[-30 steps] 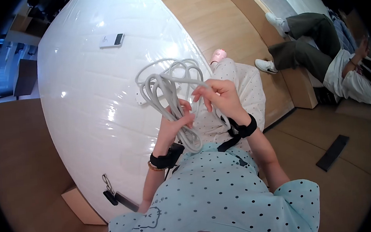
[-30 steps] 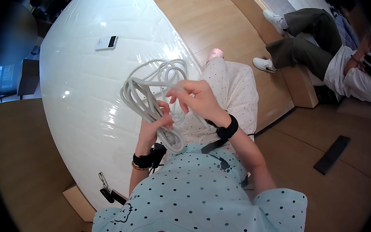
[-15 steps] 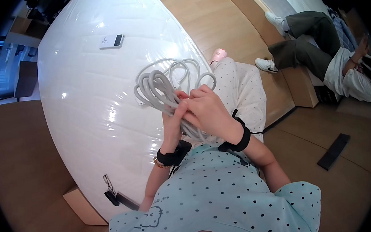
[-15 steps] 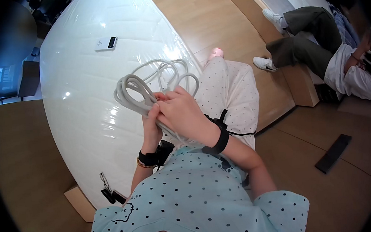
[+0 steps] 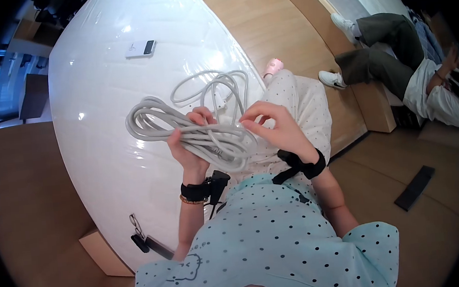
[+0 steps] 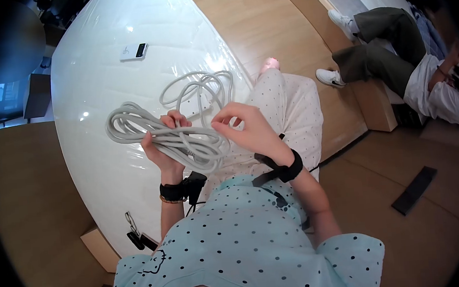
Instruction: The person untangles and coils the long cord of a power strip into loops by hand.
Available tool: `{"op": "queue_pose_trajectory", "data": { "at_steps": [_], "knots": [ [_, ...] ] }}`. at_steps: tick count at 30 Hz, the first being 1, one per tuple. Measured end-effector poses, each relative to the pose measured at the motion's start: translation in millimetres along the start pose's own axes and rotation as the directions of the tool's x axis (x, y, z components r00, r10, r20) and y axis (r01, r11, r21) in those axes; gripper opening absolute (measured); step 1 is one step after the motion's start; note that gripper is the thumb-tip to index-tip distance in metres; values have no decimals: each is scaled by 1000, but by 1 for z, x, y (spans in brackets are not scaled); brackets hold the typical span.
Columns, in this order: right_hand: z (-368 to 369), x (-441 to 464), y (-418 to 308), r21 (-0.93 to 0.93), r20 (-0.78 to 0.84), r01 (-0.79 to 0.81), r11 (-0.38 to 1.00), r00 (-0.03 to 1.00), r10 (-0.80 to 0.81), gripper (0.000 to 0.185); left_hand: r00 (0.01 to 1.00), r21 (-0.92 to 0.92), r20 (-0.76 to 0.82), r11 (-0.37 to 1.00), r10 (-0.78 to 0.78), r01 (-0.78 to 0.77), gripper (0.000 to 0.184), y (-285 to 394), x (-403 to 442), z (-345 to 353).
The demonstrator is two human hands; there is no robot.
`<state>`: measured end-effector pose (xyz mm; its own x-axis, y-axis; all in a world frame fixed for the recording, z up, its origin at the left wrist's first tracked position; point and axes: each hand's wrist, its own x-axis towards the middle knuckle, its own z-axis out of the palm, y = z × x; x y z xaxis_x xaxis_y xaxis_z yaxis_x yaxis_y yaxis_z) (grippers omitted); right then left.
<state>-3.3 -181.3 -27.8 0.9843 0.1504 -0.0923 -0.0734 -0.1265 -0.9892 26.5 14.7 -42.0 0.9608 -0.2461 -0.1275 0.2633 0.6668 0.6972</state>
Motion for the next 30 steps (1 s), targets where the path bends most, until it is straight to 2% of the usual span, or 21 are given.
{"op": "queue_pose_trajectory", "data": {
  "at_steps": [2, 6, 8, 12, 14, 17, 20, 23, 24, 26, 27, 29, 30],
  "knots": [
    [10, 0, 4, 42, 72, -90, 995, 994, 87, 12, 997, -38, 71, 998, -39, 41, 43, 0, 0, -1],
    [12, -2, 17, 114, 173, -48, 992, 985, 28, 15, 997, 98, 71, 995, -30, 23, 36, 3, -4, 6],
    [9, -2, 17, 101, 167, 29, 994, 985, -46, 18, 999, 101, 23, 995, -26, 24, 32, 2, -4, 2],
    [9, -5, 7, 437, 139, -81, 896, 990, 22, 20, 998, 22, -40, 998, -51, 52, 25, 2, 0, 3],
    [7, -7, -3, 530, 95, -107, 841, 993, 67, 19, 993, 93, -89, 992, -80, 89, 22, 2, 2, 3],
    [7, -11, -5, 529, -15, 25, 849, 1000, -20, 23, 972, 183, -216, 974, -92, 133, 21, 3, 3, 12],
    [6, -15, -19, 534, -28, 0, 845, 999, 18, 27, 947, 212, -319, 971, -41, 114, 22, 1, 5, 29],
    [4, -16, -24, 202, -55, 171, 964, 985, -163, 31, 949, 232, -314, 970, 6, 71, 22, -1, 9, 20],
    [2, -14, -22, 26, -61, 281, 959, 958, -279, 31, 955, 238, -297, 969, 14, 60, 22, -1, 9, 14],
    [-3, -9, -18, -319, -13, 464, 826, 870, -494, 33, 969, 180, -246, 980, -36, 82, 21, 1, 9, 10],
    [-4, -7, -15, -347, 4, 506, 790, 843, -538, 33, 974, 152, -220, 984, -59, 94, 21, 2, 8, 9],
    [-4, -3, -10, -396, 44, 585, 708, 782, -622, 34, 978, -46, -167, 992, -121, 115, 19, 3, 7, 7],
    [-2, -4, -10, -355, 64, 574, 738, 803, -593, 34, 980, -145, -136, 981, -148, 129, 18, 3, 7, 6]
  ]
}}
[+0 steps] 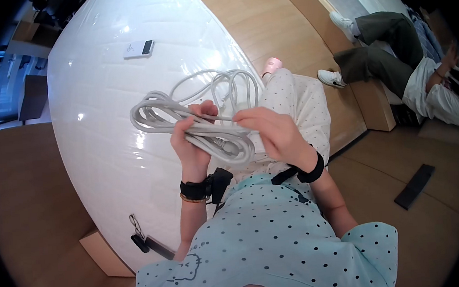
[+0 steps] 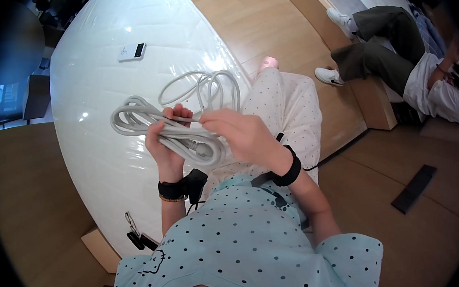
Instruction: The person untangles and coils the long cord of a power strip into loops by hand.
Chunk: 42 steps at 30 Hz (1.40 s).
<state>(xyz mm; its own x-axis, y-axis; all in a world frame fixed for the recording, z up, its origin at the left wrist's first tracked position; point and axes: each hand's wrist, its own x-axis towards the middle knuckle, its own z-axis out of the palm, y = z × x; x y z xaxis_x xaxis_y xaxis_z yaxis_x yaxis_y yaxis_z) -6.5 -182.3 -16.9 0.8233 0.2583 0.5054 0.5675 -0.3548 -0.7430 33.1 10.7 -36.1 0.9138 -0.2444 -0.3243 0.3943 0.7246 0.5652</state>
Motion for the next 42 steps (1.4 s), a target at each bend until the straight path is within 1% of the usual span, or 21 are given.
{"op": "queue_pose_trajectory", "data": {
  "at_steps": [2, 3, 6, 7, 8, 9, 10, 11, 12, 14, 16, 17, 20, 21, 24, 28, 31, 34, 37, 40, 42],
  "knots": [
    [6, -4, -11, 88, 64, -60, 994, 996, 55, 34, 998, -110, -67, 994, 16, -23, 15, 1, 2, 1],
    [6, -4, -17, 126, 58, -90, 988, 995, 84, 31, 995, -164, -100, 986, 21, -38, 14, 2, 3, 2],
    [3, -2, -21, 242, 47, -135, 961, 991, 128, 28, 995, -225, -14, 969, 98, -99, 11, 6, 4, -13],
    [0, -7, -10, 285, 45, -127, 950, 992, 119, 27, 993, -151, -44, 981, 114, -119, 8, 8, 1, -4],
    [0, -11, 2, 349, 46, -205, 914, 978, 202, 27, 993, -180, -19, 976, 119, -120, 8, 9, 0, -1],
    [0, -16, 13, 413, 47, -277, 867, 958, 284, 27, 993, -210, 6, 971, 122, -118, 9, 9, -1, 1],
    [2, -22, 25, 492, 67, -419, 763, 892, 447, 27, 992, -241, 31, 964, 125, -114, 10, 9, -3, 2],
    [3, -24, 34, 559, 102, -537, 631, 801, 590, 29, 990, -213, 71, 972, 120, -102, 11, 10, -4, 4],
    [5, -22, 41, 567, 197, -623, 538, 737, 646, 30, 987, -185, 111, 978, 114, -92, 13, 10, -6, 5],
    [9, -15, 50, 545, 382, -770, 332, 581, 719, 34, 981, -144, 178, 988, 81, -55, 15, 10, -8, 8],
    [21, -5, 51, 539, 463, -784, 307, 581, 669, 36, 973, -116, 227, 993, 31, -5, 16, 8, -11, 12],
    [25, 0, 52, 536, 503, -791, 295, 580, 641, 36, 985, -101, 170, 995, -4, 22, 18, 6, -15, 17],
    [29, 10, 57, 545, 335, -675, 497, 719, 609, 29, 953, -55, 255, 981, -164, 184, 18, 6, -16, 6],
    [24, 14, 55, 575, 308, -633, 518, 754, 580, 21, 941, -34, 275, 976, -198, 215, 22, 6, -15, 4],
    [14, 18, 46, 661, 213, -517, 544, 824, 525, 17, 955, 94, 112, 960, -275, 265, 24, -2, -12, -1],
    [1, 15, 26, 491, 261, -568, 660, 819, 511, 15, 945, 91, 49, 944, -323, 318, 18, -13, -5, -15],
    [4, 17, 8, 551, 322, -533, 642, 846, 425, 14, 949, 122, -4, 942, -314, 312, 12, -21, -1, -17],
    [6, 13, 12, 581, 303, -549, 601, 831, 466, 14, 968, 223, 36, 947, -247, 233, 16, -21, -4, -4],
    [6, 17, 12, 635, 337, -592, 497, 791, 511, 12, 956, 301, 64, 919, -285, 254, 23, -18, -2, -9],
    [7, 21, 13, 541, 349, -613, 575, 786, 510, 15, 918, 253, -49, 885, -393, 392, 30, -11, -11, 8],
    [7, 21, 22, 405, 224, -420, 812, 907, 357, 18, 887, 269, 28, 858, -462, 438, 32, -6, -11, 16]
  ]
}}
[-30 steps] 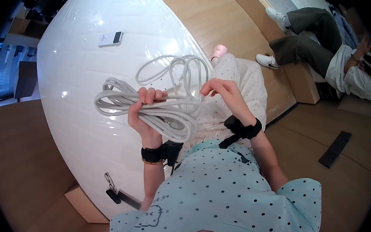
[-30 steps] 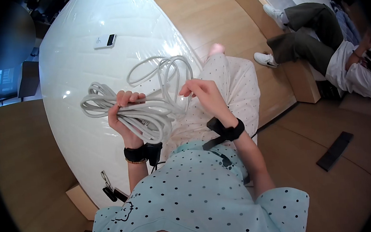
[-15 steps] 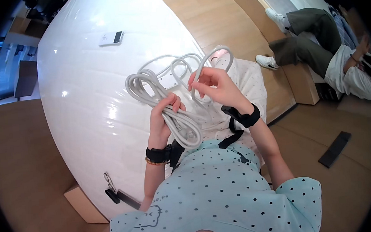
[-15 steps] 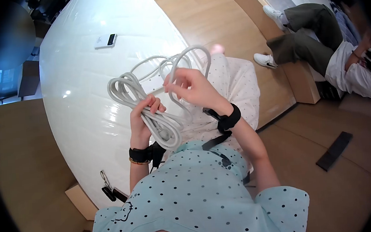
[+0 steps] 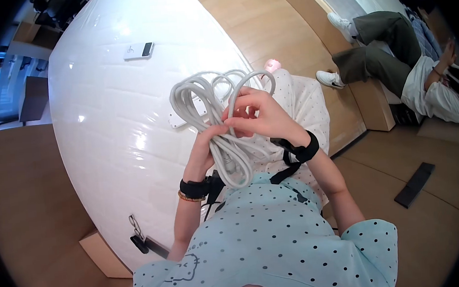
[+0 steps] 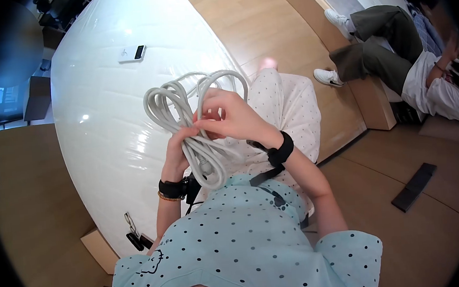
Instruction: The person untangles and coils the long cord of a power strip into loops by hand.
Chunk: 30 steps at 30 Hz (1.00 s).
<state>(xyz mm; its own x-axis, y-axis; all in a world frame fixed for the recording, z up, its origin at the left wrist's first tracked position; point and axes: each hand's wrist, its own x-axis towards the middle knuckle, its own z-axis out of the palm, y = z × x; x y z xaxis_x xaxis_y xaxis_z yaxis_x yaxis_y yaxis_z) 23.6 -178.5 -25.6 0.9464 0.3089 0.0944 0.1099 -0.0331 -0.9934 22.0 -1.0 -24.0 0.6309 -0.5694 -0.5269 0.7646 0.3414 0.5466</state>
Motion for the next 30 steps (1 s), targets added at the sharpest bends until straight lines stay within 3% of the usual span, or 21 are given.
{"op": "queue_pose_trajectory", "data": {
  "at_steps": [1, 4, 7, 11, 14, 15, 18, 19, 22, 23, 25, 27, 30],
  "knots": [
    [-2, 2, 2, -122, -3, 113, 986, 993, -114, 19, 998, 9, 47, 1000, -29, 29, 33, 2, 0, 1],
    [-4, 6, 0, -439, -12, 140, 887, 987, -162, 20, 994, 49, 102, 998, -38, 33, 28, -9, 1, -19],
    [-10, 3, 2, -285, -61, -88, 954, 995, 74, 18, 953, -85, 290, 994, 87, -64, 17, -17, 4, -26],
    [-28, -19, 24, 41, -324, -216, 976, 921, 217, 19, 921, -27, 277, 960, 275, -279, 22, -4, -5, -24],
    [-27, -30, 57, -227, -422, -238, 944, 898, 125, 21, 894, 100, 311, 924, 323, -369, 25, 8, -15, -24],
    [-17, -33, 73, -195, -425, -242, 951, 894, 141, 23, 895, 139, 298, 913, 331, -384, 27, 12, -17, -20],
    [5, -38, 106, -361, -179, -52, 931, 984, -15, 25, 878, 124, 295, 896, 377, -427, 27, 17, -21, -10],
    [6, -37, 106, -272, -146, -173, 947, 980, 137, 24, 857, 125, 294, 871, 424, -475, 25, 18, -21, -9],
    [-7, -29, 101, -71, -236, -399, 914, 897, 374, 19, 760, 17, 247, 781, 602, -624, 22, 23, -28, -9],
    [-16, -28, 97, -117, -318, -324, 939, 908, 274, 18, 745, -45, 229, 771, 627, -635, 21, 24, -30, -13],
    [-40, -20, 67, -231, -461, -178, 957, 886, 54, 17, 764, 20, 153, 771, 627, -637, 21, 29, -32, -21],
    [-51, -13, 17, -212, -527, -80, 974, 848, -45, 19, 796, 76, 126, 794, 593, -603, 19, 34, -32, -31],
    [-52, -12, -32, -292, -585, 134, 947, 758, -288, 19, 809, 300, 92, 758, 581, -579, 16, 32, -26, -33]
  ]
}}
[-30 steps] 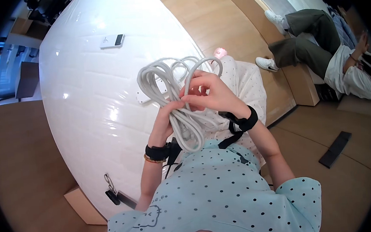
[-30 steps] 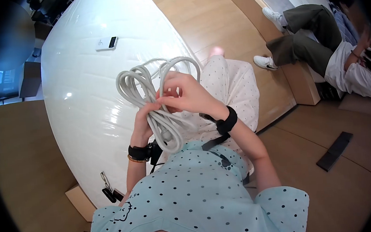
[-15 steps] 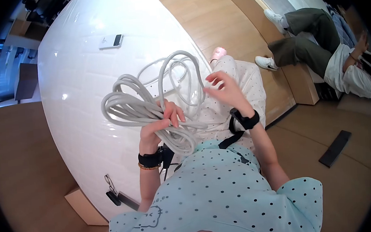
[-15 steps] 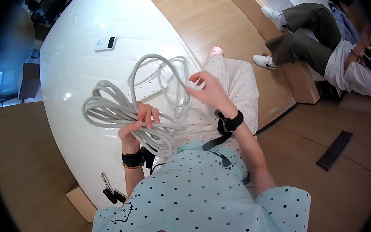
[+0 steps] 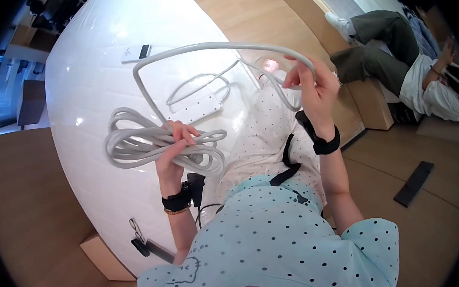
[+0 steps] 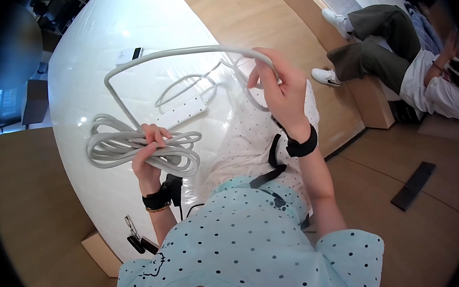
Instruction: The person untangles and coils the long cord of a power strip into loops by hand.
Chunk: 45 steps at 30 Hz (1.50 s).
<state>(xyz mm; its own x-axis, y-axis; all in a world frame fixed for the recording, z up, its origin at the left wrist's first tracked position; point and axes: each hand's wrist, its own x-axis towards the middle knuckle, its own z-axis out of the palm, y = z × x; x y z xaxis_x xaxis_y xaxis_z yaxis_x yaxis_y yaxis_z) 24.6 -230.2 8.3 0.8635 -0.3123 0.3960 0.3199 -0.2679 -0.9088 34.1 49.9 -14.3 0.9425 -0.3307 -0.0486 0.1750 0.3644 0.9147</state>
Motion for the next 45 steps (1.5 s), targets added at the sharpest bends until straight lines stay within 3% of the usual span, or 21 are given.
{"op": "queue_pose_trajectory", "data": {
  "at_steps": [1, 2, 4, 5, 6, 8, 11, 14, 16, 17, 23, 26, 29, 32, 35, 38, 41, 44, 45],
  "knots": [
    [5, 2, 1, 56, -24, 140, 989, 990, -139, 19, 1000, 12, 9, 1000, -21, 21, 14, -4, -1, -2],
    [6, 1, 2, 182, 113, -56, 982, 993, 35, 21, 999, -19, 3, 999, -45, 45, 13, -8, 0, 0],
    [5, -7, 1, 325, 428, -469, 821, 847, 314, 23, 995, -82, -8, 992, -99, 98, 12, -17, 0, 8],
    [6, -15, 7, 178, 478, -491, 853, 801, 361, 27, 991, -46, -7, 990, -131, 130, 17, -19, 0, 11],
    [13, -22, 6, 166, 449, -466, 869, 820, 354, 32, 987, -59, -25, 986, -160, 158, 16, -21, 2, 13],
    [13, -28, -1, 270, 530, -607, 747, 742, 412, 35, 970, -85, -70, 971, -231, 225, 16, -26, -1, 14],
    [13, -41, 2, 56, 676, -486, 872, 662, 325, 34, 969, -163, -68, 960, -239, 226, 20, -32, -2, 10],
    [27, -60, 1, 16, 762, -236, 972, 632, 141, 25, 969, -329, -3, 916, -246, 231, 28, -39, -1, 6],
    [31, -60, -3, -103, 826, -175, 979, 533, 183, 25, 972, -449, 80, 863, -219, 231, 32, -41, 1, 10],
    [32, -59, -5, -162, 851, -138, 977, 482, 209, 25, 973, -407, 95, 884, -209, 230, 48, -44, 1, 9],
    [26, -60, -4, -106, 806, -193, 975, 557, 198, 25, 981, -696, 140, 692, -132, 192, 73, -49, 3, 7],
    [25, -56, -10, -91, 829, -195, 977, 528, 183, 27, 985, -639, 68, 751, -158, 165, 79, -59, 3, 1],
    [30, -50, -20, -215, 879, -120, 969, 409, 245, 32, 988, -443, 37, 884, -152, 152, 70, -55, 3, 8],
    [32, -51, -16, -251, 881, -152, 956, 373, 290, 34, 982, -239, 20, 953, -189, 188, 54, -49, 5, 12],
    [33, -55, -14, -315, 837, -190, 930, 406, 366, 38, 973, -326, 42, 917, -228, 229, 31, -45, 4, 12],
    [23, -57, -13, -268, 803, -174, 948, 504, 319, 29, 993, -244, 14, 962, -121, 121, 24, -46, 4, 18],
    [13, -45, -19, -379, 668, -128, 916, 647, 367, 23, 990, -99, -26, 986, -138, 134, 19, -40, 0, 25],
    [28, -33, -30, -116, 416, 32, 993, 909, 20, 57, 987, 247, -60, 956, -150, 160, 14, -40, -5, 31],
    [37, -34, -34, -14, 408, -10, 1000, 913, 15, 69, 989, 280, -31, 949, -142, 145, 12, -46, -5, 31]
  ]
}}
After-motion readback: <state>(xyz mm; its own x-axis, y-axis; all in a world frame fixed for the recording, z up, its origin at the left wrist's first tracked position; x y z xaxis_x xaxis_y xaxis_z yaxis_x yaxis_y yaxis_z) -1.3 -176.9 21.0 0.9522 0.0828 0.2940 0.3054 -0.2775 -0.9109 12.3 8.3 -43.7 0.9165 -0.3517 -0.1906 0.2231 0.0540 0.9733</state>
